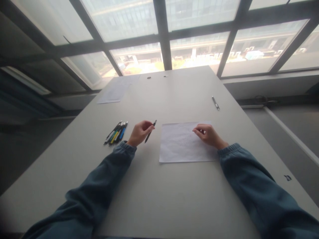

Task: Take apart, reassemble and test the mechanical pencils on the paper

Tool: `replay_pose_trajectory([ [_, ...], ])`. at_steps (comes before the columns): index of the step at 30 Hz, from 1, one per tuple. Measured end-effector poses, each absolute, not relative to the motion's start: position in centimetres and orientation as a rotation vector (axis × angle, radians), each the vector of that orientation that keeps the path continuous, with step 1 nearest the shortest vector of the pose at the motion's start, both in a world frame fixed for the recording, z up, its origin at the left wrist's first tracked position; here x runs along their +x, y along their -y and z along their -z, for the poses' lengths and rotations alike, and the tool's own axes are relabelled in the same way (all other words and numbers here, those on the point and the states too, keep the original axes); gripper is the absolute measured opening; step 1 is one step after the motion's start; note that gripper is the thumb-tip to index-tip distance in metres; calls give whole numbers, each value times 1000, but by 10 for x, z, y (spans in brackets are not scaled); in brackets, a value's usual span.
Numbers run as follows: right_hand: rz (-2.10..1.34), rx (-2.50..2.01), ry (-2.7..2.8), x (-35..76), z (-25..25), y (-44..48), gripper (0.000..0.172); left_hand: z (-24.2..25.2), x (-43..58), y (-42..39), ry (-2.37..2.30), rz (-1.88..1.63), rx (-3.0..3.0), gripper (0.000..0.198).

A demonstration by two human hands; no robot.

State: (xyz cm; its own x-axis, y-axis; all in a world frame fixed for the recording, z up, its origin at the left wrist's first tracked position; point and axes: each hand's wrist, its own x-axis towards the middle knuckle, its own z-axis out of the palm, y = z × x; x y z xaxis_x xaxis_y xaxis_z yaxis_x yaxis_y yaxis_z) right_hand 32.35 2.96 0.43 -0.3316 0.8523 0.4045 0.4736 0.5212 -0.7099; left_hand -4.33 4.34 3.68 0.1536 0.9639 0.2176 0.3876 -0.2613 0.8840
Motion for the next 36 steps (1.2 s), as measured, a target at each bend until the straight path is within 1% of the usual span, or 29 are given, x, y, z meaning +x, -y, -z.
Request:
replay_pose_trajectory([
  [3,-654,-1051,1969,318,-7,-26,27,-39,-12,-33,-996,-1144,1528,46],
  [6,-725,-1008,1964,310,-8,-23,26,-42,11,-28,-868,-1217,1417,52],
  [8,-801,-1008,1944,303,-10,-19,27,-42,22,-27,-821,-1273,1347,49],
  [13,-1070,-1039,1705,287,-15,-7,38,-26,34,-25,-826,-1336,1226,34],
  [16,-1143,-1133,1676,285,-14,-4,34,-13,35,-21,-844,-1324,1230,31],
  [19,-1139,-1191,1653,288,-8,-5,28,-4,35,-19,-837,-1313,1206,29],
  [21,-1120,-1188,1587,291,-4,-7,28,-2,34,-21,-869,-1313,1248,27],
  [27,-966,-1151,1494,292,-2,-9,29,-2,24,-32,-1060,-1346,1667,20],
  [30,-980,-1146,1442,291,-3,-9,30,0,20,-35,-1119,-1277,1797,24],
  [36,-1001,-1195,1280,292,-2,-11,32,7,19,-37,-1214,-1309,1697,21],
])
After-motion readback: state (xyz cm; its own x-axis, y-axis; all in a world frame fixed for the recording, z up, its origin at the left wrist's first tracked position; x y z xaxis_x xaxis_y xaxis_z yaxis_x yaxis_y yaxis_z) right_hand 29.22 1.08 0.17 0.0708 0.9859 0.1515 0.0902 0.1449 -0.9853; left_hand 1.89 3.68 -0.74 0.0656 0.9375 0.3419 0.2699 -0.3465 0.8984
